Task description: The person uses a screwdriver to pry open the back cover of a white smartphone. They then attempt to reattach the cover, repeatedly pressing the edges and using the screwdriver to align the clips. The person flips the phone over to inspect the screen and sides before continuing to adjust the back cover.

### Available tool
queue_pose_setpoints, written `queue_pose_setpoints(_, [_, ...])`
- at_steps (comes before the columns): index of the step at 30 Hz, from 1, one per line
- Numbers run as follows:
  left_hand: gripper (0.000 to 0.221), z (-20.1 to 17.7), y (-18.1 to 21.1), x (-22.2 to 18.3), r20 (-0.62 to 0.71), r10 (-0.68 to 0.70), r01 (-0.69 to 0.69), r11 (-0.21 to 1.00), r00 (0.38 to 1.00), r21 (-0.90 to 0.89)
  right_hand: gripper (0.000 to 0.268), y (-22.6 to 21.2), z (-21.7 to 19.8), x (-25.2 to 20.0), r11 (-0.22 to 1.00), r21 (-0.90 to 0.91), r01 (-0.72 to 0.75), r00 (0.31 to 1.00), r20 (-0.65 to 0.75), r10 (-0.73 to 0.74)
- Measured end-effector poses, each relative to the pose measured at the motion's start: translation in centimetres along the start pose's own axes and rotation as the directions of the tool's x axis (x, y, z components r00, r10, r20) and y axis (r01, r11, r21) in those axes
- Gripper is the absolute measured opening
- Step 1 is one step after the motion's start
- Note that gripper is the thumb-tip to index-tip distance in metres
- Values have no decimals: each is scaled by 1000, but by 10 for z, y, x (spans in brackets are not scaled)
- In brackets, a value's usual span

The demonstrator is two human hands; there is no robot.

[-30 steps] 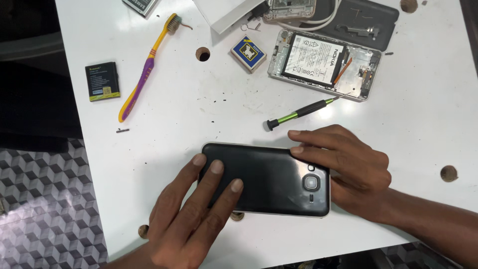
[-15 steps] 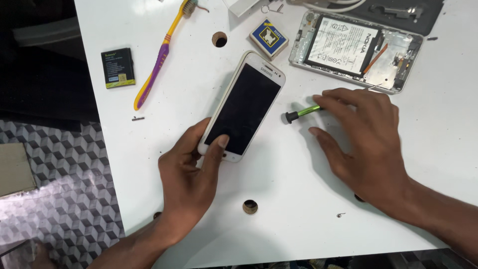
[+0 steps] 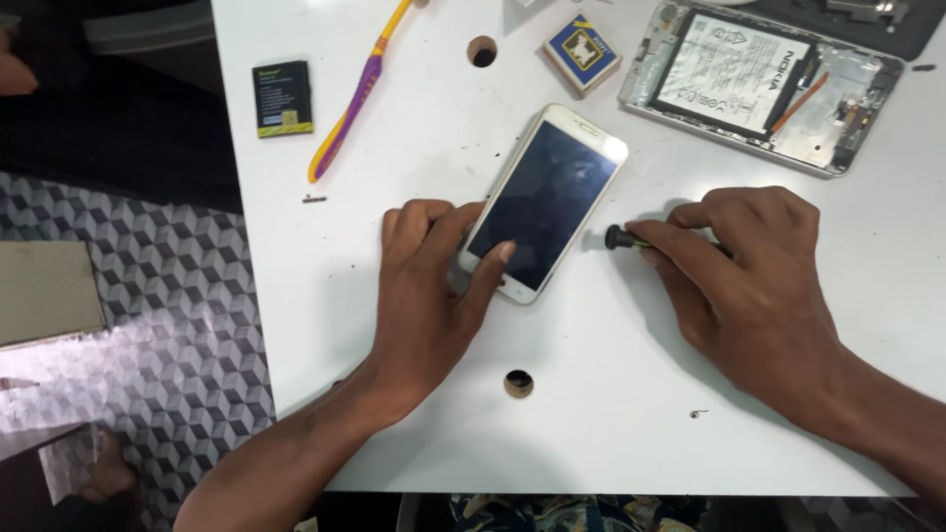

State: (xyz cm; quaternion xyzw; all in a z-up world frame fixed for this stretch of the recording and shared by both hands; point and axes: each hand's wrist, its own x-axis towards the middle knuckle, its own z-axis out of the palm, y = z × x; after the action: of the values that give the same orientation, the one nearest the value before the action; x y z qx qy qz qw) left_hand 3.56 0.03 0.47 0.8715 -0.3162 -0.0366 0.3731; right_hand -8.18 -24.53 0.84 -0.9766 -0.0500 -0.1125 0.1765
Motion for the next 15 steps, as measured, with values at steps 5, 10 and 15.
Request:
queue_pose_setpoints(5, [45,-2,-2,-1,-2,42,-42,999,999,-16,31,-3,0,-3,984,160,84,996,-14,-83])
queue_pose_setpoints(10, [58,1,1,-10,-67,301,-305,951,951,-57,35,-11,-2,-5,858,287,425,905,-106,-413])
queue_pose_setpoints(15, [55,9,-3,-26,208,598,-564,801,774,-200,26,-23,-7,-17,709,255,658,753,-182,-633])
